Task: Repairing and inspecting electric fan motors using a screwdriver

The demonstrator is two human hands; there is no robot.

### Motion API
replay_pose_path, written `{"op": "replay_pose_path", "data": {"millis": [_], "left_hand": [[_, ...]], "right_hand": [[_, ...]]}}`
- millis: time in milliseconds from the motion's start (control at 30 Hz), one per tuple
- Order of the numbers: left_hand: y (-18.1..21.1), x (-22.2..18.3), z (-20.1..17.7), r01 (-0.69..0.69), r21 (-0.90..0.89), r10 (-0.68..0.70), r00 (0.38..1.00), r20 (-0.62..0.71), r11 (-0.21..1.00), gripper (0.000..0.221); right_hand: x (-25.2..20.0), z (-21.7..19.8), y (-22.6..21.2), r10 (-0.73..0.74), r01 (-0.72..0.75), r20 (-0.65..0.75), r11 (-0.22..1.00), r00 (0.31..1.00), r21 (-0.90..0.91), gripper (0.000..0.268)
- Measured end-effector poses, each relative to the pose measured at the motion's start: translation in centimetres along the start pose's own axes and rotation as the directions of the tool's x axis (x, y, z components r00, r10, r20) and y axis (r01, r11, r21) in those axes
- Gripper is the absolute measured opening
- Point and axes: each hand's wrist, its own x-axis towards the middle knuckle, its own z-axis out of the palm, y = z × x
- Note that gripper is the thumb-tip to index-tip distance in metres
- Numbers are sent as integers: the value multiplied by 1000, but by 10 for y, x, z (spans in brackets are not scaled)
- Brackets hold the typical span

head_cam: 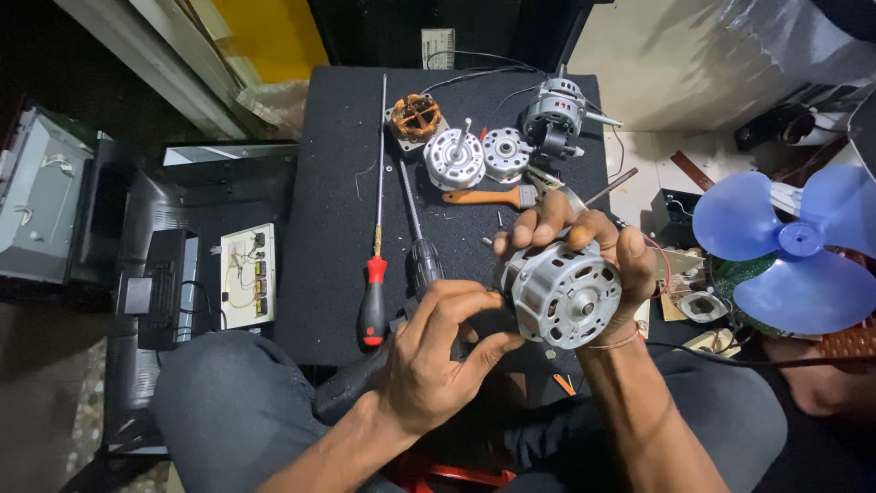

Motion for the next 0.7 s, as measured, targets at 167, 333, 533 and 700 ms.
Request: {"op": "replay_pose_path", "data": {"millis": [167, 333, 533, 700], "left_hand": [[-2, -1, 1, -1, -18, 2, 1000, 22, 1000, 29], [-1, -1, 2, -3, -24, 3, 1000, 15, 1000, 30], [-3, -3, 2, 19, -29, -18, 999, 46, 999, 31], [0, 1, 1, 31, -40, -29, 999, 47, 999, 32]], "right_hand": [[1, 3, -2, 9, -9, -4, 1000, 1000, 0, 36], [3, 2, -3, 11, -11, 4, 1000, 1000, -11, 37], [2, 5, -4, 32, -30, -83, 999, 996, 26, 29], [3, 5, -7, 25, -24, -25, 1000, 999, 20, 26]]}}
